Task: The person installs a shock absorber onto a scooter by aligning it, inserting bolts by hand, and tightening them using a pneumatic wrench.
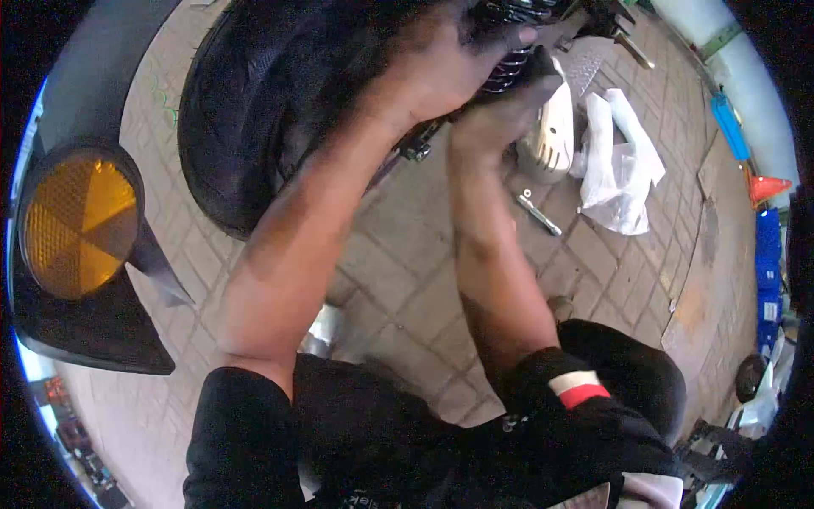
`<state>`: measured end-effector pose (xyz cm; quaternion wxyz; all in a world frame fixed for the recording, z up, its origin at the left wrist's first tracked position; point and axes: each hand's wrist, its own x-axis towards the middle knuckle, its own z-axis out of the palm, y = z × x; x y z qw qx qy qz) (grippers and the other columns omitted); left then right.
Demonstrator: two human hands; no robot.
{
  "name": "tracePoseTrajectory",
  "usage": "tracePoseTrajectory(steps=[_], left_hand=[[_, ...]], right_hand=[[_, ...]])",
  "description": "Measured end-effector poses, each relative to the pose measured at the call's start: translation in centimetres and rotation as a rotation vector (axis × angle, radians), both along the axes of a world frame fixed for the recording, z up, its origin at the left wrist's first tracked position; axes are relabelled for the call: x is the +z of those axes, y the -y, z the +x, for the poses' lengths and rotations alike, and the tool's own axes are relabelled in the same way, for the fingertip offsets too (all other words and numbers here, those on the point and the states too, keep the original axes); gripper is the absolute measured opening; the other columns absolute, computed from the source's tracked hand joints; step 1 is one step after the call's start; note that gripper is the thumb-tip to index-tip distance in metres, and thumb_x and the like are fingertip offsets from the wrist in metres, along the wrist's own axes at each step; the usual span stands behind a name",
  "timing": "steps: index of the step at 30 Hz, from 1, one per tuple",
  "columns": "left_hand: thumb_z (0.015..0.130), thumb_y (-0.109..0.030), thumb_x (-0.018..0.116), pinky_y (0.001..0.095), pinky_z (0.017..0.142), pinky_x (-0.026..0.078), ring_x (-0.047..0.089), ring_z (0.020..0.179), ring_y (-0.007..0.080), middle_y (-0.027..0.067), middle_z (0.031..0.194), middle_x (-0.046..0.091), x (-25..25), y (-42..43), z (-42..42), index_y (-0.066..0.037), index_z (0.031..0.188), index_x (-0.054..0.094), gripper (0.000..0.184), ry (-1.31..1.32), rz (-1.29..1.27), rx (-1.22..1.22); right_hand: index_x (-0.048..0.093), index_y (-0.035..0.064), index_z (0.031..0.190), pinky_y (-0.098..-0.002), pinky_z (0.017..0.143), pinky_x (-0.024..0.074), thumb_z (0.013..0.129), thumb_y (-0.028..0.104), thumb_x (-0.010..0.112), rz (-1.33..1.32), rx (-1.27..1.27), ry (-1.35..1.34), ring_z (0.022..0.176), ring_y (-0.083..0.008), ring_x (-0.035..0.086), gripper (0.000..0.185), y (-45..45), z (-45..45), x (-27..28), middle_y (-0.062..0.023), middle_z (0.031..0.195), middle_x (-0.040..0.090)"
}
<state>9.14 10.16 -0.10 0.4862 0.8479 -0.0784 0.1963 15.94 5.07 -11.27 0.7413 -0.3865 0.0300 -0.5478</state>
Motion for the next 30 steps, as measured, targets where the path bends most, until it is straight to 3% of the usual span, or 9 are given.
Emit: tracePoseTrajectory(steps=[3, 7, 10, 13, 18, 23, 25, 29, 30], left_hand=[[0.090, -0.047, 0.059, 0.0400, 0.096, 0.043, 0.057, 0.111, 0.0339, 0.0220, 0.120, 0.058, -0.9, -0.7, 0.9, 0.001, 0.127, 0.051, 0.060, 0.096, 0.034, -0.036], [0.091, -0.047, 0.058, 0.0404, 0.096, 0.044, 0.057, 0.111, 0.0319, 0.0237, 0.122, 0.057, -1.5, -0.8, 0.7, 0.002, 0.127, 0.049, 0.062, 0.056, 0.113, 0.142], [0.091, -0.047, 0.057, 0.0391, 0.094, 0.045, 0.059, 0.108, 0.0307, 0.0240, 0.119, 0.058, 0.0, -1.4, -0.2, 0.003, 0.126, 0.050, 0.062, 0.021, -0.097, -0.173], [0.092, -0.047, 0.057, 0.0386, 0.093, 0.045, 0.059, 0.106, 0.0311, 0.0239, 0.116, 0.060, -1.0, -1.2, 0.6, 0.004, 0.125, 0.051, 0.061, 0.154, -0.001, -0.014], [0.092, -0.048, 0.056, 0.0389, 0.096, 0.044, 0.058, 0.109, 0.0330, 0.0228, 0.119, 0.059, -0.9, -1.3, 0.4, 0.005, 0.128, 0.047, 0.065, 0.034, 0.142, 0.096], [0.091, -0.044, 0.056, 0.0396, 0.099, 0.042, 0.057, 0.111, 0.0328, 0.0194, 0.123, 0.058, -0.9, -1.0, 0.4, 0.000, 0.124, 0.053, 0.056, -0.032, 0.058, 0.064], [0.087, -0.046, 0.062, 0.0409, 0.101, 0.041, 0.056, 0.115, 0.0333, 0.0210, 0.123, 0.059, -1.7, -0.9, 1.7, 0.000, 0.125, 0.055, 0.060, 0.174, 0.095, 0.123], [0.085, -0.052, 0.062, 0.0429, 0.108, 0.032, 0.043, 0.129, 0.0360, 0.0226, 0.135, 0.048, 0.6, 0.1, -0.3, 0.000, 0.131, 0.047, 0.071, -0.027, 0.097, 0.188], [0.086, -0.048, 0.064, 0.0426, 0.106, 0.034, 0.046, 0.125, 0.0362, 0.0219, 0.132, 0.050, -0.4, 0.2, 0.4, 0.000, 0.130, 0.047, 0.068, 0.089, 0.097, 0.200]], right_hand=[[0.055, 0.0076, 0.112, -0.0453, 0.085, 0.0509, 0.090, 0.072, 0.028, 0.127, 0.588, -0.095, 0.093, -0.0267, 0.059, 0.073, 7.2, -1.3, 1.2, -0.0110, 0.105, 0.059], [0.037, 0.0007, 0.136, -0.0421, 0.106, 0.0333, 0.099, 0.053, 0.035, -0.714, -0.117, -0.310, 0.121, -0.0256, 0.043, 0.064, 6.4, -1.2, -1.8, -0.0125, 0.132, 0.046], [0.048, -0.0113, 0.120, -0.0471, 0.091, 0.0446, 0.101, 0.037, 0.033, -0.323, 0.394, -0.087, 0.107, -0.0441, 0.055, 0.054, 0.1, -1.2, 1.8, -0.0312, 0.117, 0.055], [0.037, 0.0013, 0.133, -0.0401, 0.108, 0.0289, 0.097, 0.060, 0.031, -0.089, 0.582, -0.026, 0.118, -0.0258, 0.044, 0.069, 6.7, -0.5, 0.5, -0.0118, 0.123, 0.051], [0.048, 0.0045, 0.120, -0.0423, 0.097, 0.0385, 0.095, 0.064, 0.024, 0.363, 0.592, -0.103, 0.103, -0.0251, 0.048, 0.069, 8.6, -0.8, 5.0, -0.0105, 0.114, 0.053], [0.050, -0.0006, 0.121, -0.0334, 0.096, 0.0385, 0.103, 0.037, 0.034, -0.045, 0.843, 0.029, 0.099, -0.0208, 0.050, 0.045, 1.9, -0.1, 3.4, -0.0089, 0.115, 0.056], [0.046, 0.0001, 0.130, -0.0349, 0.100, 0.0376, 0.102, 0.041, 0.035, -0.489, 0.057, -0.129, 0.108, -0.0234, 0.051, 0.051, 1.0, 2.7, 1.4, -0.0097, 0.124, 0.054], [0.039, -0.0011, 0.132, -0.0404, 0.110, 0.0253, 0.099, 0.044, 0.042, -0.105, 0.524, -0.151, 0.125, -0.0296, 0.038, 0.056, 5.2, -2.5, 4.5, -0.0189, 0.132, 0.044], [0.047, 0.0005, 0.118, -0.0372, 0.101, 0.0359, 0.099, 0.040, 0.045, -0.191, 0.334, -0.164, 0.112, -0.0234, 0.049, 0.044, 6.6, -5.2, 7.0, -0.0144, 0.118, 0.050]])
